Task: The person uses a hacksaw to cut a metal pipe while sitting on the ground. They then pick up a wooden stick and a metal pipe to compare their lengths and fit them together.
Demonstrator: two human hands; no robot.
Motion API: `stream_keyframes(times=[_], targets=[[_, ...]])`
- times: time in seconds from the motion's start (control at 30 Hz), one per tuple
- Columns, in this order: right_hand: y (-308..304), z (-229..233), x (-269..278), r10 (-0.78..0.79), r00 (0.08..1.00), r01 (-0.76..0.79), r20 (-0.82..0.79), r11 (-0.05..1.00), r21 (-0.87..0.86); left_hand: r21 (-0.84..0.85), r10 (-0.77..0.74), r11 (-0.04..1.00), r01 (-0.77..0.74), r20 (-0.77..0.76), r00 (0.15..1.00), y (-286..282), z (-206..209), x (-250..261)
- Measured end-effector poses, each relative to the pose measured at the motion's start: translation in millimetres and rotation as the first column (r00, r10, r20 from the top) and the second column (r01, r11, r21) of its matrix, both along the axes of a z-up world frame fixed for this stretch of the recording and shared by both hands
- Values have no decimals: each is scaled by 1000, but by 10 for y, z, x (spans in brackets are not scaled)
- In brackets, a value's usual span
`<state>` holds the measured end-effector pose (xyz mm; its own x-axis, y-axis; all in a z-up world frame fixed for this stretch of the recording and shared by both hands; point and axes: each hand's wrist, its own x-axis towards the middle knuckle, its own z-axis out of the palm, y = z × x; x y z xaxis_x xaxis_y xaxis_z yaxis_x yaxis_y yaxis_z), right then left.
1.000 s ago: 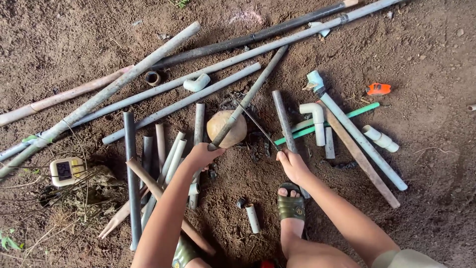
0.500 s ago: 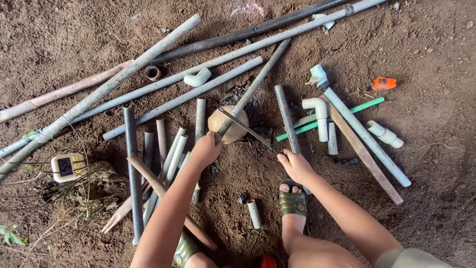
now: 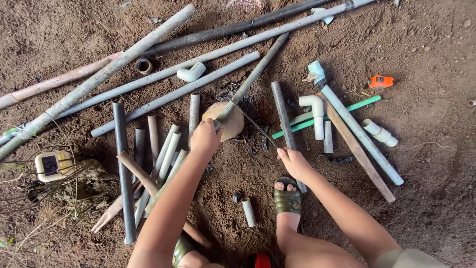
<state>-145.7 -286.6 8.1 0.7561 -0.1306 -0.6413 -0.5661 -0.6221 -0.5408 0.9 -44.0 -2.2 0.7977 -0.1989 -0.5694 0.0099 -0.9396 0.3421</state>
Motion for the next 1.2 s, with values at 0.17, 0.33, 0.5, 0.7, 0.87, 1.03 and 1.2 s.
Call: stream_keyframes(times=[0.17,0.33,0.5,0.7,0.87,1.03,1.2], targets=[[-55,-61,-33,1,1000,-1,2,999,33,116,-33,992,40,-61,998,131,-34,-68],[-54,-55,-73,11,1000,-11,-14,1000,27,188,-22,981,47,-131,991,138,-15,-157],[-69,-108,-100,19,1000,-19,-4,1000,24,95,-40,994,55,-155,987,137,-97,-162],[-37,-1,-90,28,1000,-28,5,999,42,-293,123,810,-508,-762,636,337,186,-95],[-91,-35,-109,-23,995,14,93,994,106,-300,-21,662,-687,-923,384,511,-219,-284],[-39,-228,-137,-255,928,95,271,868,488,-268,-55,619,-738,-953,299,534,-175,-289],[57,-133,-122,-144,986,168,-87,833,527,-240,-101,603,-761,-969,226,543,-306,-332]])
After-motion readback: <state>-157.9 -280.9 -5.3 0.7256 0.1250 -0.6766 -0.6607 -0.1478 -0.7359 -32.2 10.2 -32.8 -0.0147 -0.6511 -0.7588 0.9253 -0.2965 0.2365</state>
